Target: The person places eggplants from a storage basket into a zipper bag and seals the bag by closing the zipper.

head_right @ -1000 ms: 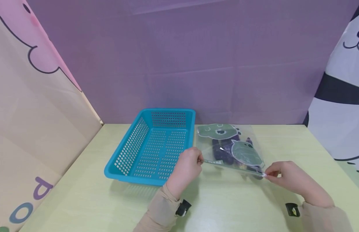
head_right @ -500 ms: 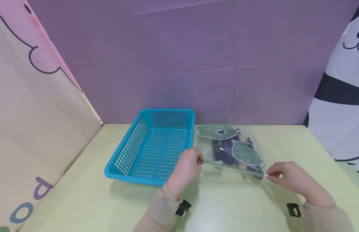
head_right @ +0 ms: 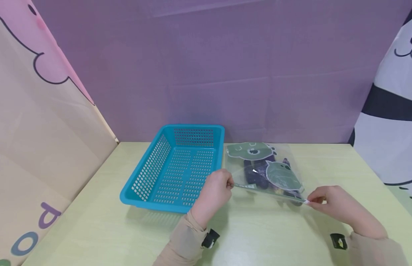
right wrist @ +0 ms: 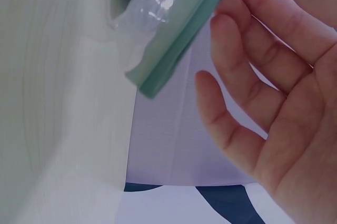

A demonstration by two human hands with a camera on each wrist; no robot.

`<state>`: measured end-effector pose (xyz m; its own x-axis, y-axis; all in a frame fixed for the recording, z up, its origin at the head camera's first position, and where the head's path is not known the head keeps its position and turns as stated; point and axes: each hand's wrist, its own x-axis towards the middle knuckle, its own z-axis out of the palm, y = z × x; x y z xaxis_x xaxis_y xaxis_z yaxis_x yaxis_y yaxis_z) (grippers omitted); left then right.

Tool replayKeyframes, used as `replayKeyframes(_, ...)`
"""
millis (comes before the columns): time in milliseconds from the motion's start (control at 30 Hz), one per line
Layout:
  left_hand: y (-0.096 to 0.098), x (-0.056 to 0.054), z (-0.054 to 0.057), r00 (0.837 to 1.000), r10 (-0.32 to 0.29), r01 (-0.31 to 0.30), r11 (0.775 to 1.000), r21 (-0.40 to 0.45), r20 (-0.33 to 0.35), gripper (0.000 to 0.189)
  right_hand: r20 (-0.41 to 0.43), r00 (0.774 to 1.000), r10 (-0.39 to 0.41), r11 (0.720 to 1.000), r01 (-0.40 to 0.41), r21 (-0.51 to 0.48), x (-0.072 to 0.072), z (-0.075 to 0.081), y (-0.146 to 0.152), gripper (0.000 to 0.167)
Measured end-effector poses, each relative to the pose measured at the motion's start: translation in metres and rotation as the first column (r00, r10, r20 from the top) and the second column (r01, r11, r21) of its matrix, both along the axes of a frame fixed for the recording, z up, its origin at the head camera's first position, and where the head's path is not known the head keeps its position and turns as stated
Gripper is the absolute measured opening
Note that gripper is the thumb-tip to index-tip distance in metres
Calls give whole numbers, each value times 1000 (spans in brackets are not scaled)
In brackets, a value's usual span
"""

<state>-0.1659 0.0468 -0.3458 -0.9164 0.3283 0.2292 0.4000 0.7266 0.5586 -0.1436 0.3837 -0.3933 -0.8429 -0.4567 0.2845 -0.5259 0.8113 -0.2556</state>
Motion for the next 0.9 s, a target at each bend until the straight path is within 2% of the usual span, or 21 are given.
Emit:
replayKeyframes(200,0,0,0,1000,-1,1,1000,-4,-2,26,31,999,-27,999,27,18,1,0,0,14)
replayKeyframes(533,0,0,-1,1000,1,-1,1000,-6,-4,26,3,999,-36,999,36,13,3,0,1,15)
replayKeyframes(900,0,0,-1,1000,2,-2,1000,-15,0,25,73,991,-116,992,112,57,2,2,2,12)
